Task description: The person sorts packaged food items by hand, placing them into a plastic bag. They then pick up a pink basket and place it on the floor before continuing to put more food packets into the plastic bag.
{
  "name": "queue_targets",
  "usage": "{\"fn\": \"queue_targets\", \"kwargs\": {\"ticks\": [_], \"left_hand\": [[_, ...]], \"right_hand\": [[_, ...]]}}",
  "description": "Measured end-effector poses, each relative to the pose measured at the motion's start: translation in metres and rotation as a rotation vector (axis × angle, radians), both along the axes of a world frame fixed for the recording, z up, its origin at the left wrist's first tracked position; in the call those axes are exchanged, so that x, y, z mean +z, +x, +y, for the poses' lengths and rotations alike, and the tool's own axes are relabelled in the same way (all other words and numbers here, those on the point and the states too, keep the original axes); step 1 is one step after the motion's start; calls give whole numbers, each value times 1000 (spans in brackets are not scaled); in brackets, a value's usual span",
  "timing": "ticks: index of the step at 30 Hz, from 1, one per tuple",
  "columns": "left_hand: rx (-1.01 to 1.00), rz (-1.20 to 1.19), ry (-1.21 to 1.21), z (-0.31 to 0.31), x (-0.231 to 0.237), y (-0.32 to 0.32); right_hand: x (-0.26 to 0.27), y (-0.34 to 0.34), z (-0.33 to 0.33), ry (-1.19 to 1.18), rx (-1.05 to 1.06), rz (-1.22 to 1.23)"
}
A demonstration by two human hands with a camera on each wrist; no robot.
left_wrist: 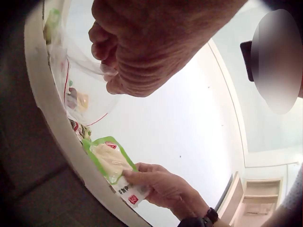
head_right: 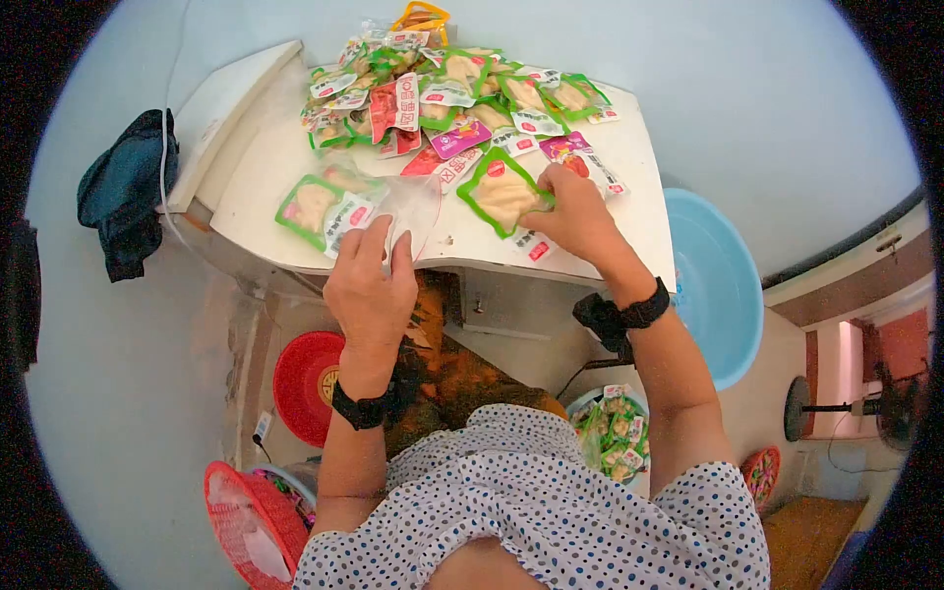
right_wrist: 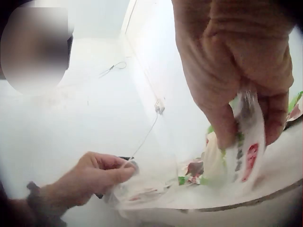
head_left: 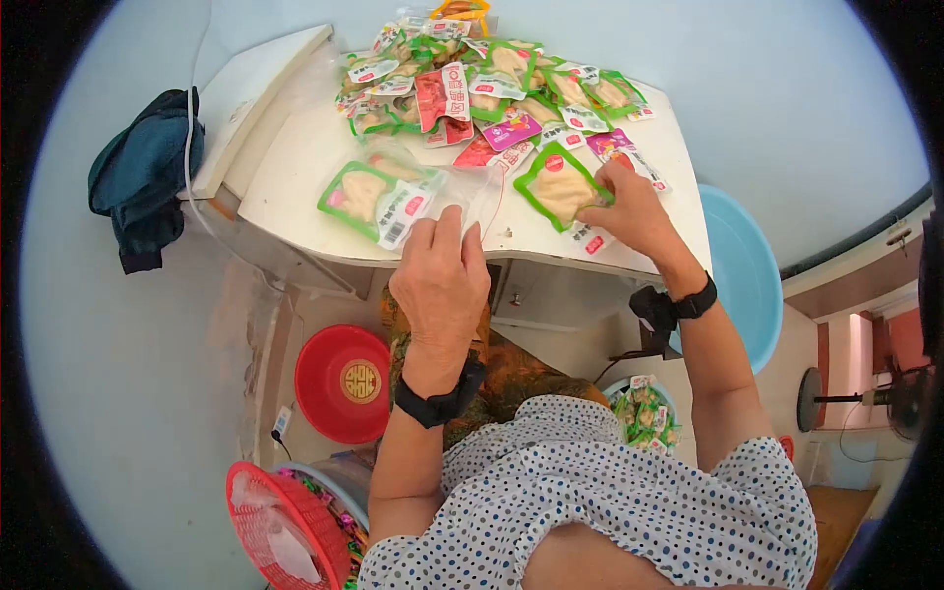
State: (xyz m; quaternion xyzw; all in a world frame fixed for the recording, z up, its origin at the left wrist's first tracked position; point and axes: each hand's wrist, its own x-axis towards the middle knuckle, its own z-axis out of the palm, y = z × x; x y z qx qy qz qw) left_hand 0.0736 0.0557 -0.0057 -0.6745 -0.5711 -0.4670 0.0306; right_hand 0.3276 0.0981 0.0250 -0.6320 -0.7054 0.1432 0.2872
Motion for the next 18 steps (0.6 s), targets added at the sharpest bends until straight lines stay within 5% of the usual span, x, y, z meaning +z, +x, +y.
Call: {"fn": "queue_targets", "kwargs": {"ticks": [11,18], "left_hand": [[-13,-25,72,5,0,-1],[-17,-17,128,7,3,-2]], "right_hand": [[11,-16,-60,-371,65,1058],[-7,-49,-52,-558,131,1259]]}}
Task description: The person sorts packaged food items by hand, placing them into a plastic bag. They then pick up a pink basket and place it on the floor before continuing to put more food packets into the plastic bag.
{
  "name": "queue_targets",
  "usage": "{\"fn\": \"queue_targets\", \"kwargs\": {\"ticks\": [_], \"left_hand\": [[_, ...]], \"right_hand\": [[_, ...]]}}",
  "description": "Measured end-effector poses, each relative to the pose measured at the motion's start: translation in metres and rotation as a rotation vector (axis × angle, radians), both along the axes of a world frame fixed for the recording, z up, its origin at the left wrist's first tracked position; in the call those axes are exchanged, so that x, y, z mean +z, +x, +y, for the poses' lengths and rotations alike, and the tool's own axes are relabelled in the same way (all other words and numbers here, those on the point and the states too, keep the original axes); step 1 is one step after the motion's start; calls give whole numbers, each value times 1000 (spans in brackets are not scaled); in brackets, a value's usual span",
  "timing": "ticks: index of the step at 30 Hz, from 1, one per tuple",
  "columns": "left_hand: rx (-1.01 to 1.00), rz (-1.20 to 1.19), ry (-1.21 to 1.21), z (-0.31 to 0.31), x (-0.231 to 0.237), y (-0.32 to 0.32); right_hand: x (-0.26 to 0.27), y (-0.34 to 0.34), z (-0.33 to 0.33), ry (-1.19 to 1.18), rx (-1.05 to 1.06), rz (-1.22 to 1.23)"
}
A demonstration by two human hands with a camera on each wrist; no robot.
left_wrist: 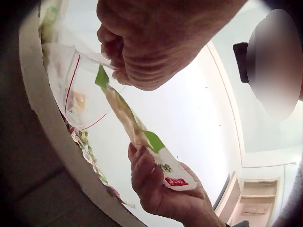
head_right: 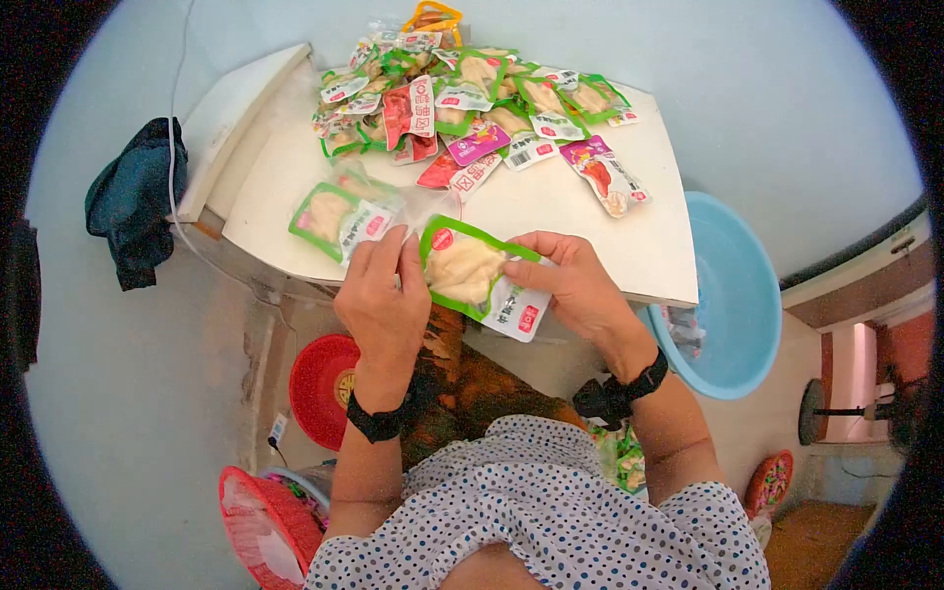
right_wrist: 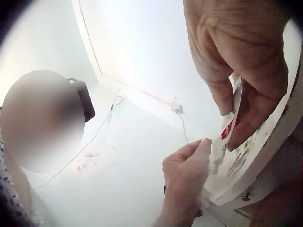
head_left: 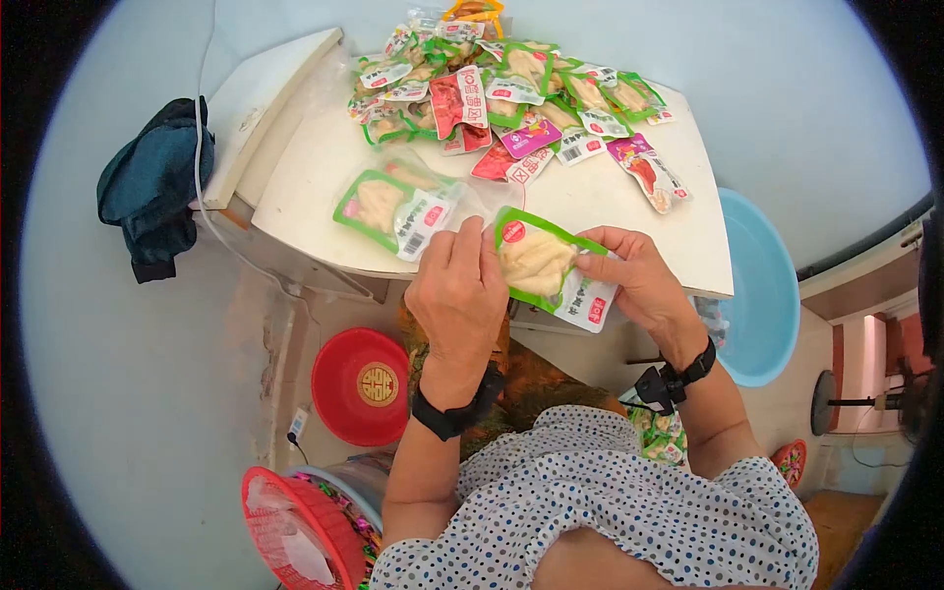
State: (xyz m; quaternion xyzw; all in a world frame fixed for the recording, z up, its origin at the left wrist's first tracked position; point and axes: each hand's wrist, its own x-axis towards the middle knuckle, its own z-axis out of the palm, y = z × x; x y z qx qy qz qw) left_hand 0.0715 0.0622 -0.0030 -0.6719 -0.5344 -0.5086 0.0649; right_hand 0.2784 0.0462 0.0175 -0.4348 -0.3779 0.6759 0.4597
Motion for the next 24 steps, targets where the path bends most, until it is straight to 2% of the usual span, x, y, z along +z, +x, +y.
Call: {"fn": "queue_targets", "kwargs": {"ticks": [15,18,24], "left_hand": [[-87,5,-17,-2,11,-5],[-90,-7,8,0,9,-7],[-91,-7,25,2,6,-8]], "right_hand": [[-7,-56,43,-41,55,458],[-7,-51,39,-46,28,417],[-18,-47,34,-61,53,517]]}}
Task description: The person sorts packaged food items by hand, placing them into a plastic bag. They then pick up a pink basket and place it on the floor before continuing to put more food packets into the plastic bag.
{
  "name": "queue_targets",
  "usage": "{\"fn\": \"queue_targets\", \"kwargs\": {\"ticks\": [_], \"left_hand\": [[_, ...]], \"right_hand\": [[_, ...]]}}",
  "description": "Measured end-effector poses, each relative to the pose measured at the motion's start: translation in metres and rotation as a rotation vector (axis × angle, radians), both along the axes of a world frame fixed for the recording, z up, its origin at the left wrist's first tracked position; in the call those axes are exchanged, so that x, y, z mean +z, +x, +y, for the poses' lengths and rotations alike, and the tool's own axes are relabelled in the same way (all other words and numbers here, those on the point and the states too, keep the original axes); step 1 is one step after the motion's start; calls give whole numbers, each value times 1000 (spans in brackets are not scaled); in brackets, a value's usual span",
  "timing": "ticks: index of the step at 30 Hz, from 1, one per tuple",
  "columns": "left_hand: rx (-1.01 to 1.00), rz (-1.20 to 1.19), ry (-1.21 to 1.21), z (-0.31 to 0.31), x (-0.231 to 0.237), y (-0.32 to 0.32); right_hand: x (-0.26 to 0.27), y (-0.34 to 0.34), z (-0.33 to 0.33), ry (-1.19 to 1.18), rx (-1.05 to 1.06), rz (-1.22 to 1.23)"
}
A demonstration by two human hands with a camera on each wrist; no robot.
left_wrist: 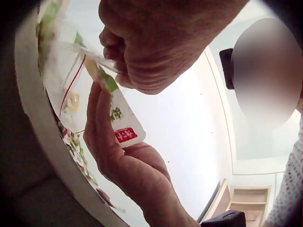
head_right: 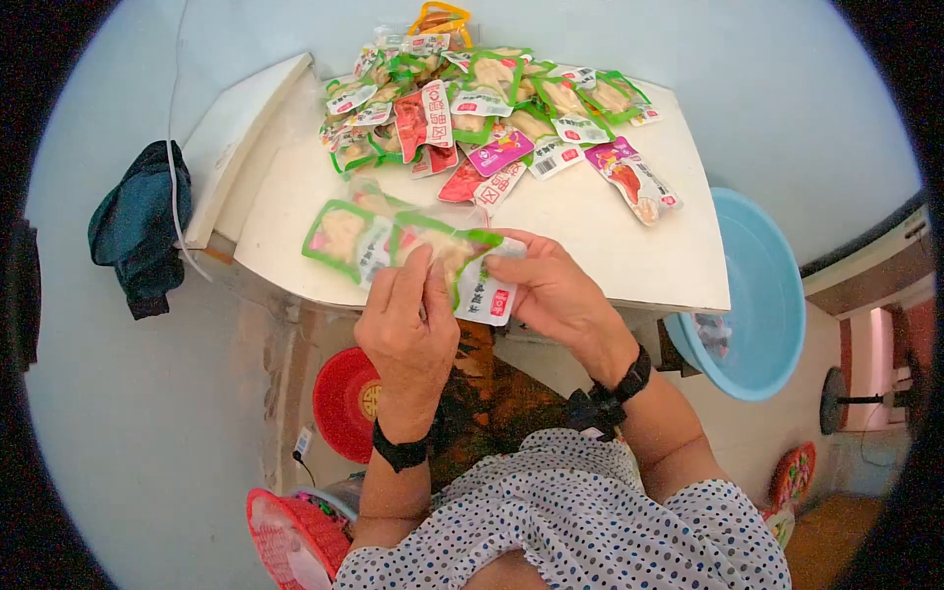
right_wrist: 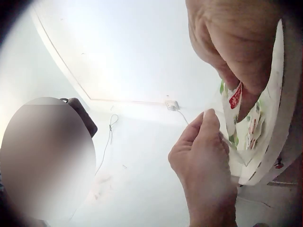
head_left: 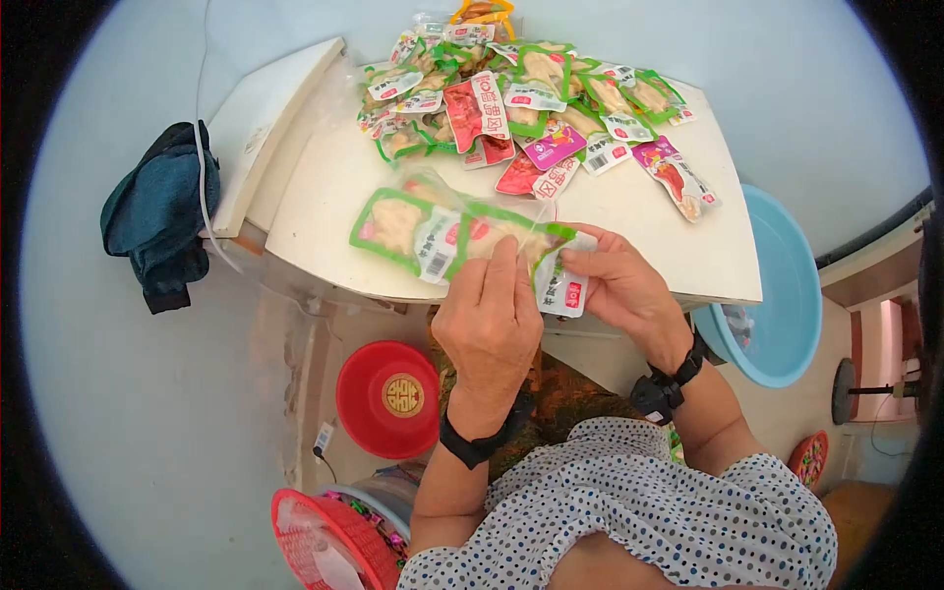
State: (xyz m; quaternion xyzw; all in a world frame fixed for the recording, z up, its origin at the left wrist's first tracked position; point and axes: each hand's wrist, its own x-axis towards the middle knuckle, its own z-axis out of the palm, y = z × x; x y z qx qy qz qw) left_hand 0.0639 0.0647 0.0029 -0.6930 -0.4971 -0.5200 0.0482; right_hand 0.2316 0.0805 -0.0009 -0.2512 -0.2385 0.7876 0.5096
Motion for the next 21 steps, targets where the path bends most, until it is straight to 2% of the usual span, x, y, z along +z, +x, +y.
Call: {"fn": "queue_targets", "kwargs": {"ticks": [3,9,11,13,15,21], "left_hand": [[-17,-23,-27,-1,1,2],[-30,-12,-19,-3,3,1],[-33,2,-31,-4,3,1],[-26,0,-44,-6,2,2],[-31,-1,-42,-5,2,0],[-70,0,-53,-6,-2,-1]], "right_hand": [[-1,-13,4,-26,-18,89],[-10,-44,28,25,-49,42],[-12,-57,35,247,-88,-83],[-4,-68,37,267,-88,-4],[9,-75,33,85,-45,279],[-15,-77,33,34,-256,-160]]}}
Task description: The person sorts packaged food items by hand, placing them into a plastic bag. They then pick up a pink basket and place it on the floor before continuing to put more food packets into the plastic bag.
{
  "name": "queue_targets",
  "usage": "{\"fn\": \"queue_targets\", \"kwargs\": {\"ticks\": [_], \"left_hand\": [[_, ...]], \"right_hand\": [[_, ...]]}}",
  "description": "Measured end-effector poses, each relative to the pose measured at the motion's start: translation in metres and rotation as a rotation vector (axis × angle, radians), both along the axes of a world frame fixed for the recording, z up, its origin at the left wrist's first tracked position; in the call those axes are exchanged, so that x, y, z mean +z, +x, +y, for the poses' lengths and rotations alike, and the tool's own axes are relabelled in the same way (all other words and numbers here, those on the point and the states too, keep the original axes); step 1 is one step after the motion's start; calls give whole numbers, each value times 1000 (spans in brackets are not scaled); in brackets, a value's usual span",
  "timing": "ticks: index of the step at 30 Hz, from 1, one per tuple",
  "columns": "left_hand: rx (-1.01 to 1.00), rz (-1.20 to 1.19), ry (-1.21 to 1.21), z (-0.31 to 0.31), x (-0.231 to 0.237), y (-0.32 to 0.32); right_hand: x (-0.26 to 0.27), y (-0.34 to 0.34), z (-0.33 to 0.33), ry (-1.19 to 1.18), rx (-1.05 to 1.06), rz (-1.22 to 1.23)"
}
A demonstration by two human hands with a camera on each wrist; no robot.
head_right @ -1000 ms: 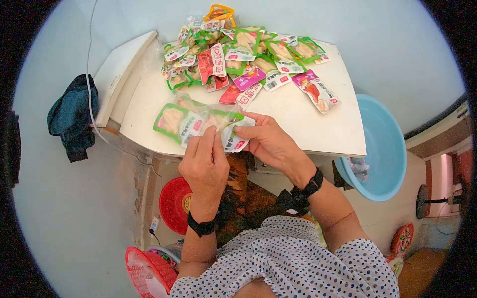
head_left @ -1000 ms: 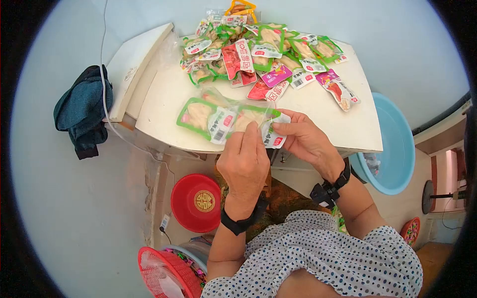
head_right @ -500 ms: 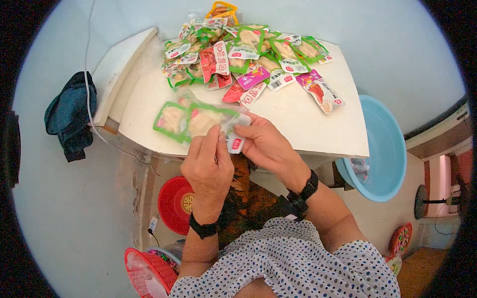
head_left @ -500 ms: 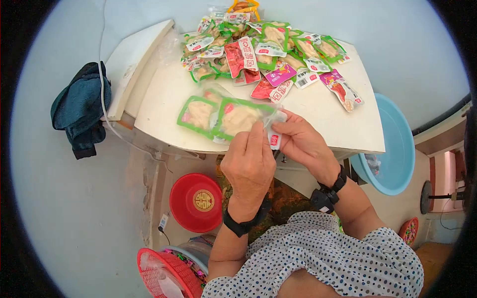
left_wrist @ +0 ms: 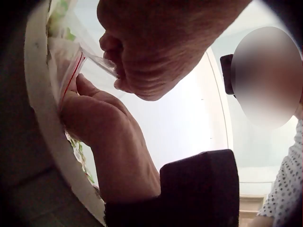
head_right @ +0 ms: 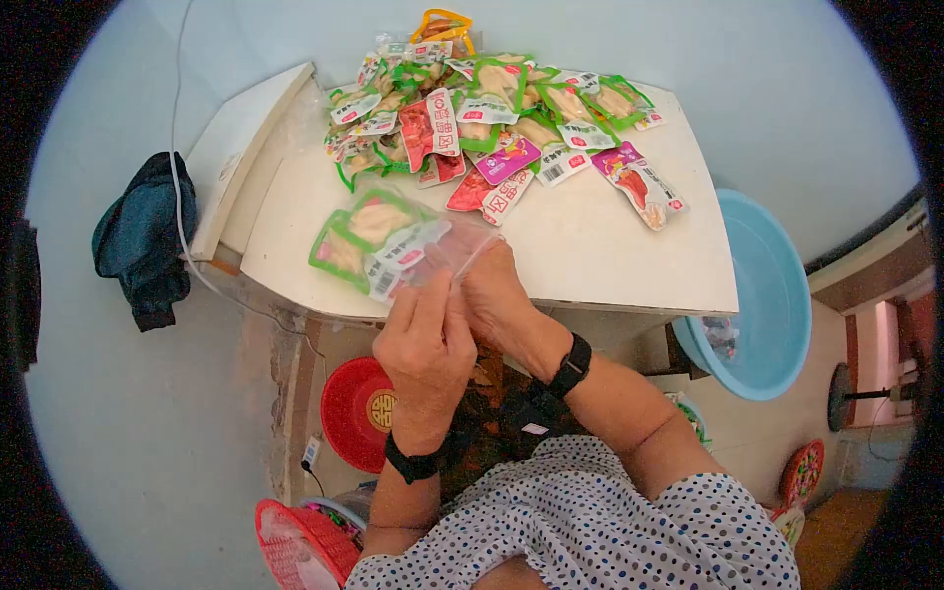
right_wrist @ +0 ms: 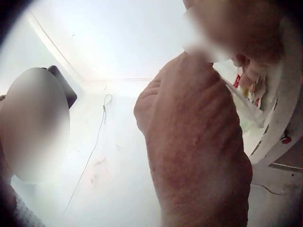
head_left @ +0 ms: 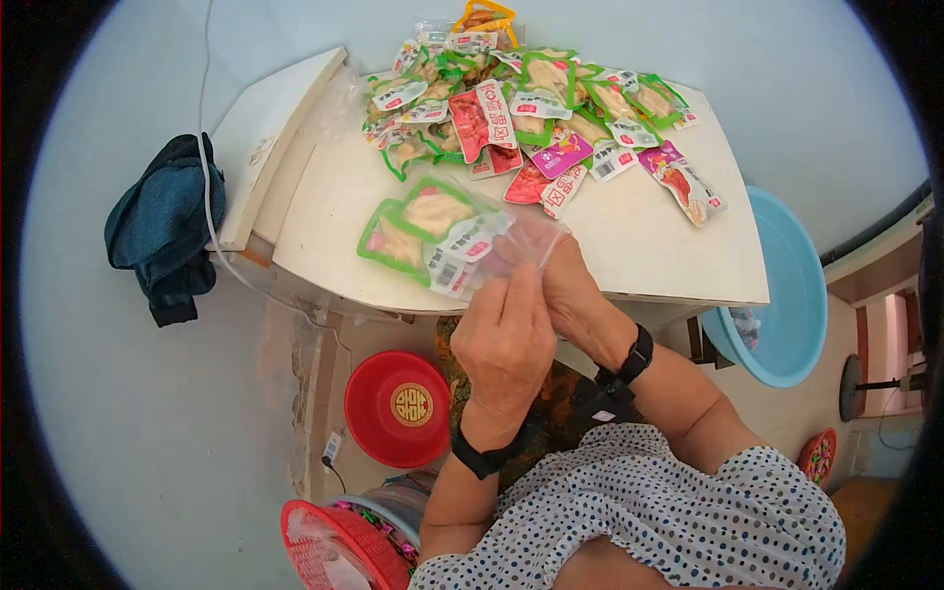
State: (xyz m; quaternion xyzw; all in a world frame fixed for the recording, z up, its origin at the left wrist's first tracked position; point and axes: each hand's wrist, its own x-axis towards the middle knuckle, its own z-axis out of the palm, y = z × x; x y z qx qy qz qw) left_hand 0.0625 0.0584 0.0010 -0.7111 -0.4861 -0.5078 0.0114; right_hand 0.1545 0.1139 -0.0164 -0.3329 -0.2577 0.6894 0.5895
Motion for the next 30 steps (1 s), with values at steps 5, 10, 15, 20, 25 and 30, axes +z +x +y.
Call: {"fn": "queue_targets", "kwargs": {"ticks": [5,10,15,20,25,30], "left_hand": [[-16,-9,66,3,-4,2],[1,63,1,-1,-4,0],[-26,50,-7,-3,-7,-3],[-93,43,-141,-19,0,-15],[-67,188,-42,-32,-18,-41],[-72,406,-76,-33,-17,-40]], "right_hand": [[2,2,0,-19,3,-123],[-4,-7,5,31,-46,-99],[-3,-13,-2,58,-136,31],[5,12,-28,23,-72,-114],[11,65,-43,140,-105,-532],[14,93,-26,493,-273,-1199]]}}
